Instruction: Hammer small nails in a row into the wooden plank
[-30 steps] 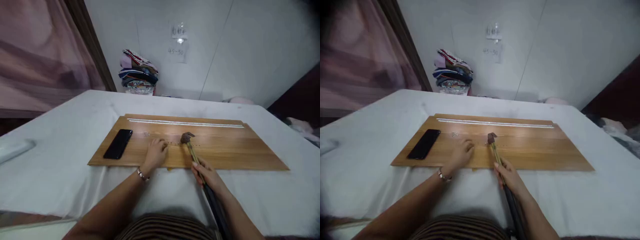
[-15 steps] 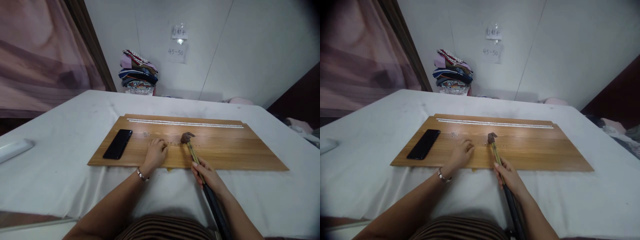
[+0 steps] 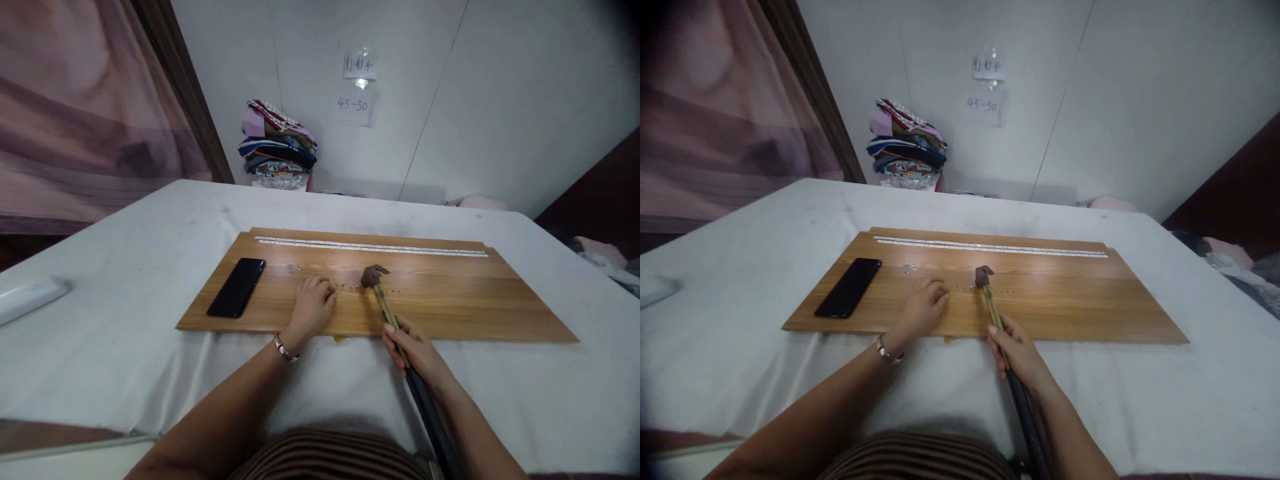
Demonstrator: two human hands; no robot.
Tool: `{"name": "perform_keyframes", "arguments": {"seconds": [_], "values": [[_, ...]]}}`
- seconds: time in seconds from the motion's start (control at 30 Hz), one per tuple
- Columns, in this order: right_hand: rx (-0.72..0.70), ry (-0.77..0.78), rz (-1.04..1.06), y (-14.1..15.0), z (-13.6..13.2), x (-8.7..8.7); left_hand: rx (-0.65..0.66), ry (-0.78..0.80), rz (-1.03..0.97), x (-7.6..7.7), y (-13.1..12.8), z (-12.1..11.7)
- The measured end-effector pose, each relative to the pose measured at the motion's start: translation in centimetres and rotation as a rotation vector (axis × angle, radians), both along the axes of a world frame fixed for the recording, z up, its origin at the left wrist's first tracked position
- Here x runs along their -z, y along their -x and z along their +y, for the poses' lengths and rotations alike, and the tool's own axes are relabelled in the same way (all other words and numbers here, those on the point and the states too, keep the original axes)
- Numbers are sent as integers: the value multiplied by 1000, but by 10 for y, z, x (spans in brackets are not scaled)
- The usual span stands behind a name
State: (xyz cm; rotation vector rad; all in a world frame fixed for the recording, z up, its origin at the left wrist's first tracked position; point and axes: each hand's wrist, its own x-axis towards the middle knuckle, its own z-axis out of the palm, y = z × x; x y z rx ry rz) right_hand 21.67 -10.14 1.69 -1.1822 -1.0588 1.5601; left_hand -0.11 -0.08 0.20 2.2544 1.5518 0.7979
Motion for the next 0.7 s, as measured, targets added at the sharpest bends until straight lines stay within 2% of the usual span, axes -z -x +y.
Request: {"name": "perform_keyframes", "arguments": {"seconds": [0.7], "values": [[18, 11, -18, 2, 0, -6, 0, -20, 15, 4, 1, 1]]}}
